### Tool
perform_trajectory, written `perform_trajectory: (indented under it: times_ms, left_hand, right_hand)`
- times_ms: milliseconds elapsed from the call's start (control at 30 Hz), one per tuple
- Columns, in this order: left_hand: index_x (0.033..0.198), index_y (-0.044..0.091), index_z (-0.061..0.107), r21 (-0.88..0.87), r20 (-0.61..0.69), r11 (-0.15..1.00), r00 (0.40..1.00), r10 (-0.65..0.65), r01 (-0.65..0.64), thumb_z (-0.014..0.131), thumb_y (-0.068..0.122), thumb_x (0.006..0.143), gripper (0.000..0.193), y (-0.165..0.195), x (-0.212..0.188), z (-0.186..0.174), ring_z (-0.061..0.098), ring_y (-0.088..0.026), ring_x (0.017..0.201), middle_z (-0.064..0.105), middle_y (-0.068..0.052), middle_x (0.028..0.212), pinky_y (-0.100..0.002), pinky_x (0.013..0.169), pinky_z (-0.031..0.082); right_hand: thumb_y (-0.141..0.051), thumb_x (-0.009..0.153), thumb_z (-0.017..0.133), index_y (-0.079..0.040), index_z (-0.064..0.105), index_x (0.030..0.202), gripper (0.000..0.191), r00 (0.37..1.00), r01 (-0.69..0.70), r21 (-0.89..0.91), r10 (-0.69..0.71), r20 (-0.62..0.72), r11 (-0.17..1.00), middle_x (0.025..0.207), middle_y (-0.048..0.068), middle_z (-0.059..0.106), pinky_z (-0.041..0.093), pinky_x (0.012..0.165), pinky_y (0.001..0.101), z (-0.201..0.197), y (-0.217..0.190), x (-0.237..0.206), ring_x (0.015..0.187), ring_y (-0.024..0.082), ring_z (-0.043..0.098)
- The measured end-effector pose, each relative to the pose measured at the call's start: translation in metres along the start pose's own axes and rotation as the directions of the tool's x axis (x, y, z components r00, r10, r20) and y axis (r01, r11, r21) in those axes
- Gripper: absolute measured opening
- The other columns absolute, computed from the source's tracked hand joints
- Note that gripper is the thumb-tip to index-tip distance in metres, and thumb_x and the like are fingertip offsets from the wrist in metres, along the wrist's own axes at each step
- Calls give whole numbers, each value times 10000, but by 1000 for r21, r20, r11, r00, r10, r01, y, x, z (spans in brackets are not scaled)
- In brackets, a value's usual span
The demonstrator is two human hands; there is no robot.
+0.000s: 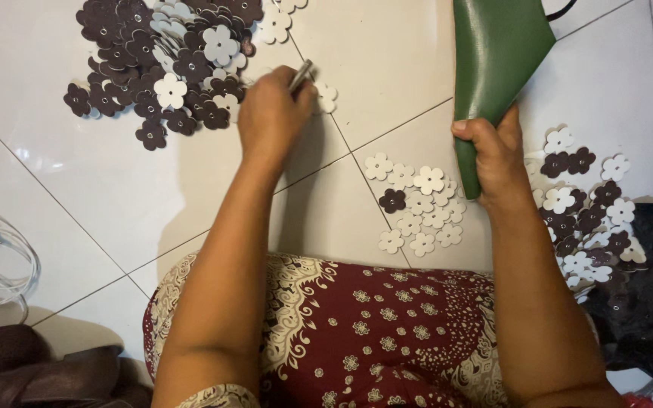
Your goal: The person sits on a tiled floor and uses a green handheld tool to press flower-shaped decorative pieces onto a surface. They repeatedly pick up individual pieces and apply them using the tool.
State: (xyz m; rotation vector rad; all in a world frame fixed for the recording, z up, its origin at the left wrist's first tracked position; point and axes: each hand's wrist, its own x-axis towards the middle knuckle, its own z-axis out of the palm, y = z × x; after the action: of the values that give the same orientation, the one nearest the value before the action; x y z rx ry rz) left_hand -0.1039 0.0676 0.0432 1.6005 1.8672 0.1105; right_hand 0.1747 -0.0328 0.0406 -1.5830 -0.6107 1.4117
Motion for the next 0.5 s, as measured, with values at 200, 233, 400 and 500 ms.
perform_trajectory:
  times_ms: [200,233,400,500]
  left_hand:
    - [999,50,703,-162,18,980,993,116,-111,672,294,934,254,15,-10,34,704,-344,884,731,-180,941,-465,798,529]
    - [1011,41,698,-241,3,962,992,130,-125,659,291,950,259,17,-12,39,709,-326,888,733,-171,950,-445,806,537]
    - [1282,39,591,-794,19,603,988,155,-80,515,203,1055,290,16,-4,46,710,-180,957,721,-94,1098,-344,883,586]
    - [1420,28,467,-929,-26,350,964,265,-121,490,128,1097,339,13,2,42,681,-179,1054,664,-109,1210,-343,965,602]
  right_hand:
    - [-165,798,632,21,378,1440,715,1000,-1,-55,2,6,998,1162,81,491,507,907,297,2,-2,0,1048,161,517]
    - [-168,789,636,16,365,1448,736,1000,-6,-71,7,6,997,1168,84,487,510,912,303,2,-3,0,1058,165,517]
    - [-176,798,638,31,372,1453,736,1000,-5,-54,5,8,999,1186,89,490,505,936,307,2,-3,0,1078,174,512]
    - [-175,801,635,24,375,1459,735,1000,5,-37,-4,13,999,1194,87,493,499,947,303,1,-3,-1,1082,172,513]
